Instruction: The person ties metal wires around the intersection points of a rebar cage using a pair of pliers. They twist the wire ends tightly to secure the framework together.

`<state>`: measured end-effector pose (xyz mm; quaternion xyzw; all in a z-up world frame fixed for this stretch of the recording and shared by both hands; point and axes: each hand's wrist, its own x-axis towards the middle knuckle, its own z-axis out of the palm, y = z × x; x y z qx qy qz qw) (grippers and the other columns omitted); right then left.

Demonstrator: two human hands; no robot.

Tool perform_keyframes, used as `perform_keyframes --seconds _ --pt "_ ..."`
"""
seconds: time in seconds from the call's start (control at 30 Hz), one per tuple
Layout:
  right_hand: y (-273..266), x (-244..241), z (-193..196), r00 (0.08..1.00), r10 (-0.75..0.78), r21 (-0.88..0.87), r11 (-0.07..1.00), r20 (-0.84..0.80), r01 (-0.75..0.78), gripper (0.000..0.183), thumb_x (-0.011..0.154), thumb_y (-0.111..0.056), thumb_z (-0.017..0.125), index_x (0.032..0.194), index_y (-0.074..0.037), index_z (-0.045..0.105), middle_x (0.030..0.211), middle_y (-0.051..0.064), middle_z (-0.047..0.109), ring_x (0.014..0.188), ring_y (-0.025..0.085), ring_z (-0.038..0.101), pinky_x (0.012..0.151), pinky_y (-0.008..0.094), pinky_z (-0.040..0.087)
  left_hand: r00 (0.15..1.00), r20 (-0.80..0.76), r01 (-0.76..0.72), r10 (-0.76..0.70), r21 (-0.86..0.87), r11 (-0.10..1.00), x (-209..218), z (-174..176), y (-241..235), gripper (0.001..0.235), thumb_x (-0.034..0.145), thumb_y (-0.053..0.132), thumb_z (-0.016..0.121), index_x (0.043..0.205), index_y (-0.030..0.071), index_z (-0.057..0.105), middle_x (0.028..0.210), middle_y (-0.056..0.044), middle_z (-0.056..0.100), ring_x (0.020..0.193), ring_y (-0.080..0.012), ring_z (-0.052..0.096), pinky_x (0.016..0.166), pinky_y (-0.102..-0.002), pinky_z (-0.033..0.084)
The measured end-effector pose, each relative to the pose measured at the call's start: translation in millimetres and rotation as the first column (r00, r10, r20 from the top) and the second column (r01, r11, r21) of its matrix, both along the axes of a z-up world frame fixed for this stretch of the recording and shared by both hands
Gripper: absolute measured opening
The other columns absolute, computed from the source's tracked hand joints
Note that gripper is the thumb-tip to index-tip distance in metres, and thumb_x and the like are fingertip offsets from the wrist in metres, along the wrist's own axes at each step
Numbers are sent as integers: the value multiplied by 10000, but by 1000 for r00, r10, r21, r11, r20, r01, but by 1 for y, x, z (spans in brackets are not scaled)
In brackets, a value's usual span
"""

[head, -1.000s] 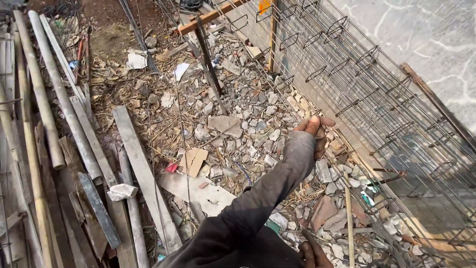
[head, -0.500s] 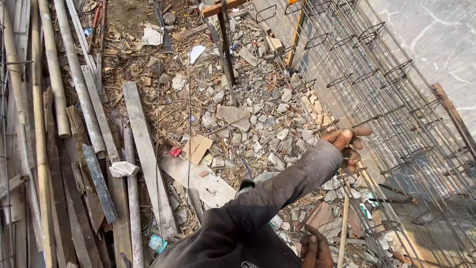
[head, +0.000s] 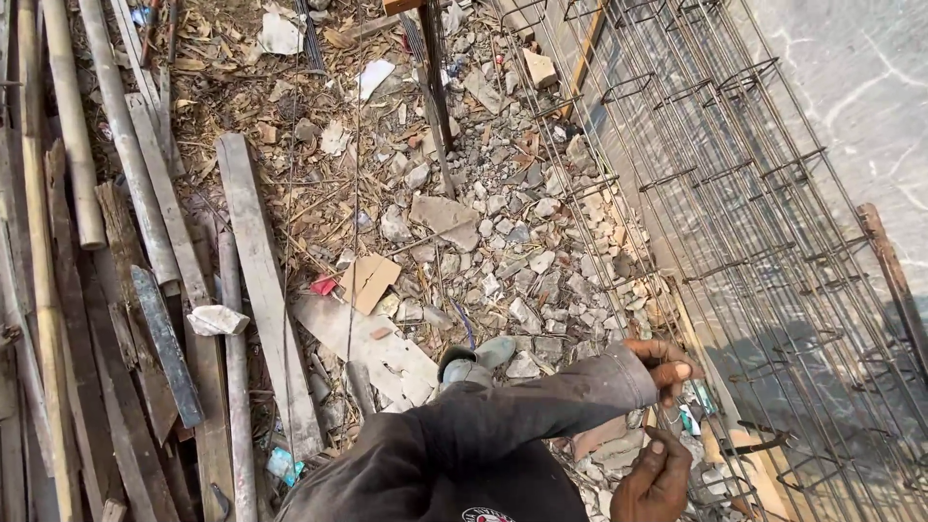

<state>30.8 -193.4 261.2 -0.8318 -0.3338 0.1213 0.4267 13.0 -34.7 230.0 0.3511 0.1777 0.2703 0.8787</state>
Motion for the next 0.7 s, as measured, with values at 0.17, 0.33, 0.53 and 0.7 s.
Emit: perform_keyframes --seconds 0.17,0.33,0.53,0.7 --pt "45 10 13 966 28 -20 1000 256 -24 235 1175 -145 468 1211 21 629 975 130 651 889 173 647 809 317 519 994 109 -10 17 -60 998 -2 3 35 389 1151 365 501 1205 17 666 882 -33 686 843 -119 658 738 -293 525" --pt "76 16 14 969 -68 -44 996 237 81 220 1144 -148 504 1245 -2 633 1073 178 719 848 230 688 776 361 547 996 90 -2 0 26 1000 4 11 68 359 1123 349 594 1162 0 663 955 -49 704 935 -127 671 812 -320 547" --pt "103 27 22 847 18 -11 1000 531 -14 181 1217 -130 510 1236 5 629 1030 215 713 990 338 705 1015 441 543 999 15 37 -38 59 998 22 15 95 290 993 290 725 1143 43 703 1015 -42 739 992 -132 695 904 -324 568" --pt "118 40 9 915 -46 -52 996 400 73 193 1142 -139 502 1187 8 618 920 175 668 811 259 673 905 416 515 993 -72 96 -90 90 991 41 3 106 244 1021 266 753 1081 30 737 946 -92 721 892 -178 670 802 -367 573"
